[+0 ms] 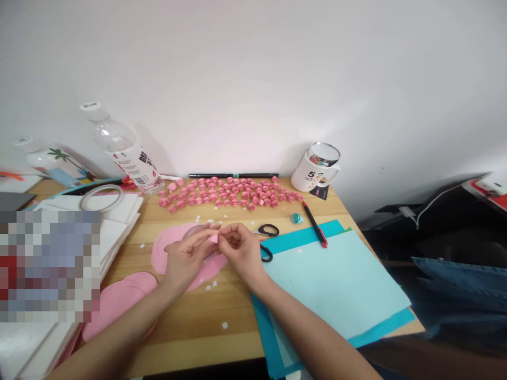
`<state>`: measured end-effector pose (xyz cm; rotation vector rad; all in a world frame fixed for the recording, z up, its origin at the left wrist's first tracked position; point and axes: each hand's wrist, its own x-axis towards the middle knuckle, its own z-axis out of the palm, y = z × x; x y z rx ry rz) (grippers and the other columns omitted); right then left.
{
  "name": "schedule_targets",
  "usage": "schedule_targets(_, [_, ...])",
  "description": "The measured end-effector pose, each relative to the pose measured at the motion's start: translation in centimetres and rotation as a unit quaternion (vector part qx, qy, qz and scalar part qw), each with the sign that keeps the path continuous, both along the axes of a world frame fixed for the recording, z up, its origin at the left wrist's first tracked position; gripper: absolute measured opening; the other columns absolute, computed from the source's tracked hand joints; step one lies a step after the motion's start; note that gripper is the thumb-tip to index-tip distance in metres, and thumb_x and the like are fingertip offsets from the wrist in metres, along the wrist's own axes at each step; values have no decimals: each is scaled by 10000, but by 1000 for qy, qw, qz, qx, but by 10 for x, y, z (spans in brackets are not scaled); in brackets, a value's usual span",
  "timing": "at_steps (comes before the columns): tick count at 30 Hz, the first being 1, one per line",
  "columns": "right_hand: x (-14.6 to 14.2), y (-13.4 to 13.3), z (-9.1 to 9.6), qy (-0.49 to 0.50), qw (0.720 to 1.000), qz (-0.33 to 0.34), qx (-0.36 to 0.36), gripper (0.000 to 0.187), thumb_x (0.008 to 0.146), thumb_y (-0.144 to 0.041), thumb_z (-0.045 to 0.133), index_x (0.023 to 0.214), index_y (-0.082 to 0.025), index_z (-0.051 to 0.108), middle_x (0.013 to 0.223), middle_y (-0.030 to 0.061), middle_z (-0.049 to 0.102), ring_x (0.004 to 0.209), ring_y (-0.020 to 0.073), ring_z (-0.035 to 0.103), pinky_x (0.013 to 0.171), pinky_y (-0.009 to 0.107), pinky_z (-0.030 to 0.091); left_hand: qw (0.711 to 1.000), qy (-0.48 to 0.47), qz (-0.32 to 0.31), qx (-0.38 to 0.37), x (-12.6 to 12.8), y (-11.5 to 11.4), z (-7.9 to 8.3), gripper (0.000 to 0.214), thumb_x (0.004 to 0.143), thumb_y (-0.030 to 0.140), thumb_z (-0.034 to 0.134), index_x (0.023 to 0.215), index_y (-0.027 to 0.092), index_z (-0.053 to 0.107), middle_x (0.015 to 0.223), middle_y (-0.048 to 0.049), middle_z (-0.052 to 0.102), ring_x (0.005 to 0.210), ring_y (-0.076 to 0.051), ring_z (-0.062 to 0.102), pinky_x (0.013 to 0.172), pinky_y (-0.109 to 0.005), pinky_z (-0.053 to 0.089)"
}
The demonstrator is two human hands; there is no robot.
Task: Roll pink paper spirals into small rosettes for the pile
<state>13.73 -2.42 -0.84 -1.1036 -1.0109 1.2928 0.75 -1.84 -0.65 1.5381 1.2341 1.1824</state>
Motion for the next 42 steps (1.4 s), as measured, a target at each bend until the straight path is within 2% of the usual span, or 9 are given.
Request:
schedule_targets(5, [-1,0,-2,-21,1000,-1,12,224,700,-336,674,777,-179,533,656,8,651,582,144,646,586,272,540,1000,-5,7,-6,2,1,1,176,759,186,583,881,226,704,991,-34,709,1058,-203,598,934,-362,471])
schedule_targets(12, [-1,1,-4,-19,1000,1,16,214,715,-348,654,789,-187,534,670,10,646,575,146,640,583,291,549,994,-80,11,-74,3,1,7,166,738,276,618,848,191,709,960,-61,713,835,-188,673,689,-270,561])
schedule_targets(16, [-1,1,-4,-27,999,-1,25,208,711,-337,659,791,-192,533,643,-6,624,563,140,627,574,283,541,991,-93,10,-93,3,1,7,214,730,313,625,875,179,708,928,-70,717,789,-183,675,644,-254,559])
schedule_targets(24, [-2,0,-6,-75,996,-25,30,162,709,-273,645,780,-189,526,669,-5,597,569,129,602,572,271,510,996,-63,10,-63,4,0,7,158,740,264,619,854,206,711,953,-55,714,887,-182,655,752,-267,531])
schedule_targets(30, [-2,0,-9,-90,995,-19,37,141,734,-286,609,799,-190,528,668,3,613,570,135,608,559,268,511,995,-66,5,-76,3,1,4,188,746,296,616,877,195,706,964,-65,710,845,-192,663,702,-281,545])
schedule_targets(36, [-2,-2,-8,-175,980,-57,77,147,727,-297,635,749,-190,537,631,4,601,553,132,598,509,245,482,993,-79,16,-84,3,0,3,203,761,291,599,906,181,689,989,-73,706,909,-200,657,779,-299,534])
schedule_targets(42, [-2,-2,-8,-102,993,-32,46,164,743,-329,631,801,-178,606,713,28,652,594,138,614,599,277,516,994,-74,40,-75,6,-2,5,187,774,261,587,919,196,684,1064,-61,684,1091,-208,577,986,-347,415])
